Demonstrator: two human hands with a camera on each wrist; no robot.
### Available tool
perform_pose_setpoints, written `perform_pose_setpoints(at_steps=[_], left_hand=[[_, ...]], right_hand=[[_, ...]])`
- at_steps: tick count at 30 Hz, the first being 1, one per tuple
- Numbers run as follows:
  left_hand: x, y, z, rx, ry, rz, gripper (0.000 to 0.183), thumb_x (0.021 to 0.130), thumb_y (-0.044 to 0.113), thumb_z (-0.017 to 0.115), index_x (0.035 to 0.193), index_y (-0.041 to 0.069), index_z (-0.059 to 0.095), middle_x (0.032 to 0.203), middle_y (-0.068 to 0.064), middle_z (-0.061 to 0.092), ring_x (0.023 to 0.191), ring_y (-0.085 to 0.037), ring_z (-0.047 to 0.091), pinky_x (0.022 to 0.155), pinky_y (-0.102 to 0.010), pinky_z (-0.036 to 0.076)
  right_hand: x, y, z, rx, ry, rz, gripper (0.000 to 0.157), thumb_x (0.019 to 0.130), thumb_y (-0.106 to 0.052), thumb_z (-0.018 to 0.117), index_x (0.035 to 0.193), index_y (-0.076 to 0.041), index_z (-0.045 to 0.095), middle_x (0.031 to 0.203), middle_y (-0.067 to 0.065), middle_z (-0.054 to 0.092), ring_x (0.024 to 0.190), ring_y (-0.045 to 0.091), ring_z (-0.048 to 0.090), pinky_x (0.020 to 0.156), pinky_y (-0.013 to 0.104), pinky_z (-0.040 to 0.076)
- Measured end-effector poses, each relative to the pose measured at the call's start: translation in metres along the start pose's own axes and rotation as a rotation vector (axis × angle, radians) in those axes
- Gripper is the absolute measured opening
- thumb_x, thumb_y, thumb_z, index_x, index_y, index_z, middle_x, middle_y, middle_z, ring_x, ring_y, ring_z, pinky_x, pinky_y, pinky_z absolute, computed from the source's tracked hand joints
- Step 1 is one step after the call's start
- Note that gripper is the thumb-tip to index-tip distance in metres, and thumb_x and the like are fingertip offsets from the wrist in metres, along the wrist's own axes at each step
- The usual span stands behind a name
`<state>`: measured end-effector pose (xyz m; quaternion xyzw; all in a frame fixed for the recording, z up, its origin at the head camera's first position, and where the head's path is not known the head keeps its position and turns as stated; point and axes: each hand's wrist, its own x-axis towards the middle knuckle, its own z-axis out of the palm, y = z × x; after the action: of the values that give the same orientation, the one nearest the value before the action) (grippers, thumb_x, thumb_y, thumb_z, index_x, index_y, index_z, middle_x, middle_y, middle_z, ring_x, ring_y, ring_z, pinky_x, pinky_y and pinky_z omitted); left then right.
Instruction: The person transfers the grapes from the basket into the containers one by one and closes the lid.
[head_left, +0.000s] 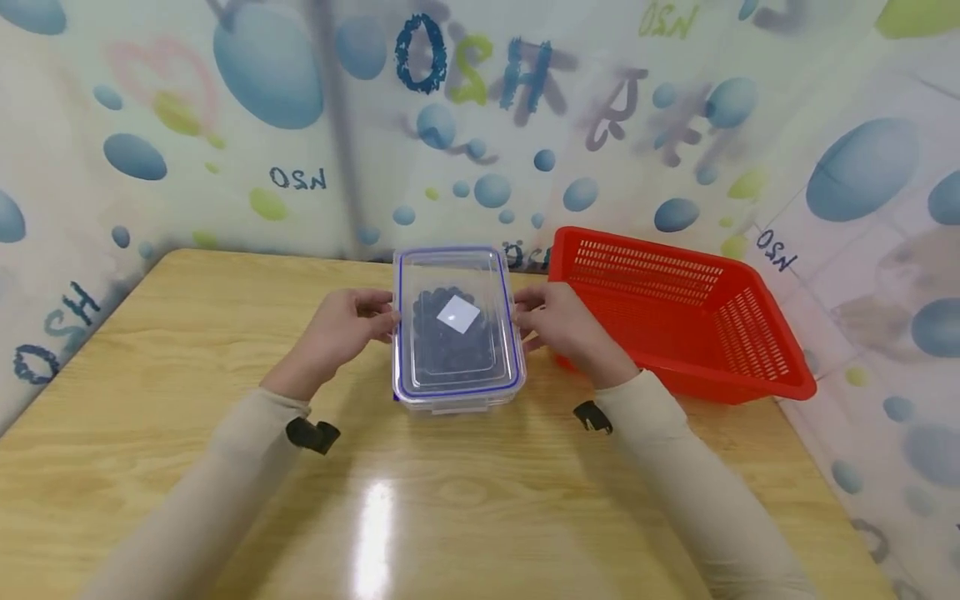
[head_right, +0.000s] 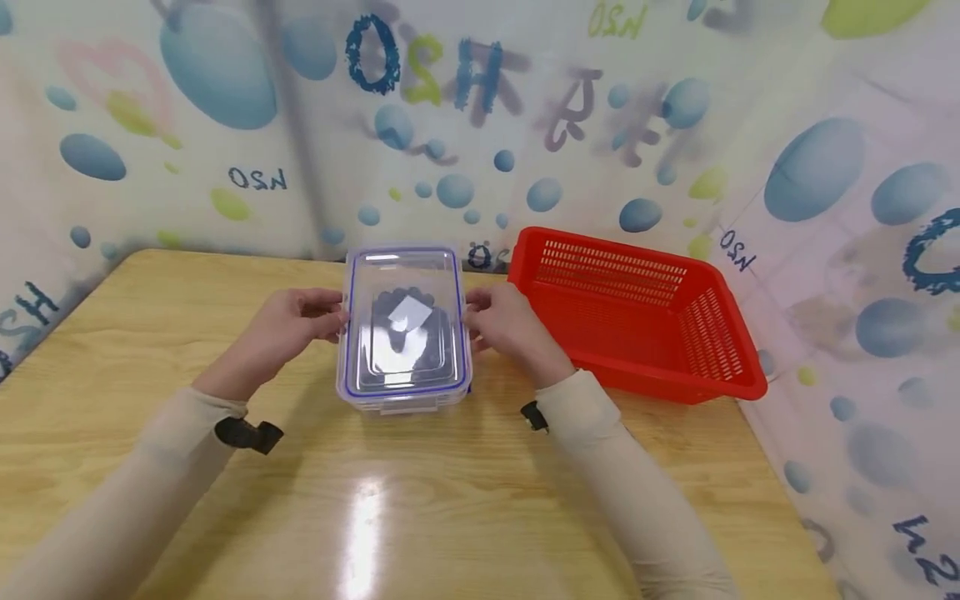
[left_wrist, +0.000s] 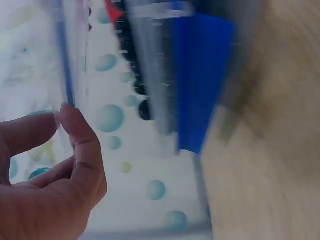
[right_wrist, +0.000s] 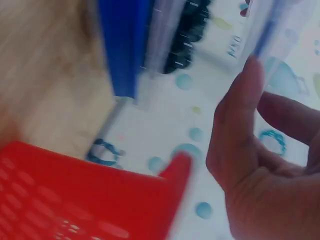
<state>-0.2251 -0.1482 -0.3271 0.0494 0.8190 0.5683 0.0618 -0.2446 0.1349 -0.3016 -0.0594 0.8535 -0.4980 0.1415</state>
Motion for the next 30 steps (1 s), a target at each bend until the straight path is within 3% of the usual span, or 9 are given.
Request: perform_pose_setpoints(at_steps=[4, 7, 10, 13, 16, 20, 24, 26, 30], left_hand=[[-0.010, 0.029, -0.010, -0.044, 0.059, 0.110, 0.036, 0.098, 0.006, 0.059, 0.131, -0.007, 0.057, 0.111, -0.019, 0.062, 0.089, -0.019, 0.064, 0.084, -0.033, 0.055], [-0.018, 0.046, -0.012, -0.039, 0.163, 0.273, 0.028, 0.096, 0.006, 0.063, 0.123, -0.004, 0.066, 0.108, -0.013, 0.065, 0.093, -0.018, 0.064, 0.085, -0.029, 0.054], [-0.021, 0.048, -0.009, -0.113, 0.265, 0.423, 0.021, 0.093, 0.000, 0.067, 0.113, -0.006, 0.071, 0.107, -0.010, 0.065, 0.100, -0.018, 0.061, 0.090, -0.028, 0.052], [-0.021, 0.035, 0.000, -0.258, 0.306, 0.503, 0.019, 0.090, -0.006, 0.067, 0.108, -0.012, 0.070, 0.113, -0.012, 0.066, 0.109, -0.021, 0.059, 0.095, -0.029, 0.050], [-0.021, 0.015, 0.009, -0.381, 0.301, 0.494, 0.021, 0.091, -0.009, 0.064, 0.111, -0.014, 0.066, 0.126, -0.016, 0.063, 0.117, -0.022, 0.059, 0.095, -0.028, 0.049], [-0.019, -0.011, 0.018, -0.444, 0.206, 0.402, 0.027, 0.097, -0.007, 0.053, 0.122, -0.016, 0.059, 0.143, -0.019, 0.049, 0.131, -0.022, 0.048, 0.099, -0.027, 0.045], [-0.012, -0.029, 0.026, -0.335, 0.138, 0.286, 0.039, 0.099, -0.001, 0.053, 0.135, -0.013, 0.049, 0.151, -0.015, 0.038, 0.139, -0.020, 0.037, 0.104, -0.025, 0.038], [-0.007, -0.035, 0.028, -0.230, 0.115, 0.237, 0.046, 0.098, 0.002, 0.058, 0.140, -0.009, 0.045, 0.154, -0.013, 0.034, 0.139, -0.019, 0.035, 0.105, -0.024, 0.036], [-0.001, -0.040, 0.029, -0.133, 0.046, 0.187, 0.054, 0.097, 0.002, 0.059, 0.145, -0.008, 0.037, 0.156, -0.014, 0.027, 0.140, -0.021, 0.033, 0.107, -0.027, 0.034]], right_hand=[[-0.014, -0.014, -0.009, 0.101, 0.155, -0.182, 0.024, 0.097, -0.005, 0.061, 0.121, -0.002, 0.062, 0.107, 0.014, 0.058, 0.091, 0.029, 0.057, 0.072, 0.031, 0.057], [-0.026, -0.024, -0.011, 0.213, 0.274, -0.318, 0.019, 0.095, -0.003, 0.064, 0.113, 0.001, 0.064, 0.105, 0.015, 0.060, 0.089, 0.030, 0.061, 0.076, 0.031, 0.057], [-0.033, -0.027, -0.005, 0.313, 0.341, -0.416, 0.019, 0.095, -0.006, 0.065, 0.113, 0.002, 0.067, 0.108, 0.013, 0.065, 0.093, 0.028, 0.066, 0.087, 0.033, 0.055], [-0.037, -0.021, 0.006, 0.408, 0.341, -0.443, 0.024, 0.100, -0.011, 0.057, 0.119, 0.000, 0.068, 0.117, 0.010, 0.067, 0.103, 0.024, 0.065, 0.095, 0.034, 0.050], [-0.035, -0.006, 0.018, 0.496, 0.278, -0.385, 0.031, 0.103, -0.016, 0.053, 0.127, 0.000, 0.065, 0.123, 0.010, 0.066, 0.107, 0.025, 0.062, 0.095, 0.033, 0.050], [-0.027, 0.015, 0.026, 0.517, 0.197, -0.242, 0.035, 0.102, -0.015, 0.056, 0.133, 0.001, 0.060, 0.129, 0.011, 0.063, 0.111, 0.022, 0.061, 0.095, 0.028, 0.049], [-0.015, 0.028, 0.032, 0.417, 0.130, -0.164, 0.040, 0.102, -0.008, 0.053, 0.142, 0.000, 0.051, 0.138, 0.010, 0.056, 0.121, 0.022, 0.056, 0.099, 0.032, 0.046], [-0.010, 0.032, 0.035, 0.344, 0.115, -0.136, 0.043, 0.103, -0.008, 0.052, 0.145, -0.002, 0.046, 0.142, 0.010, 0.053, 0.126, 0.022, 0.053, 0.102, 0.034, 0.044], [-0.003, 0.039, 0.043, 0.239, 0.125, -0.091, 0.046, 0.102, -0.008, 0.052, 0.147, -0.002, 0.044, 0.146, 0.009, 0.048, 0.133, 0.020, 0.045, 0.108, 0.036, 0.038]])
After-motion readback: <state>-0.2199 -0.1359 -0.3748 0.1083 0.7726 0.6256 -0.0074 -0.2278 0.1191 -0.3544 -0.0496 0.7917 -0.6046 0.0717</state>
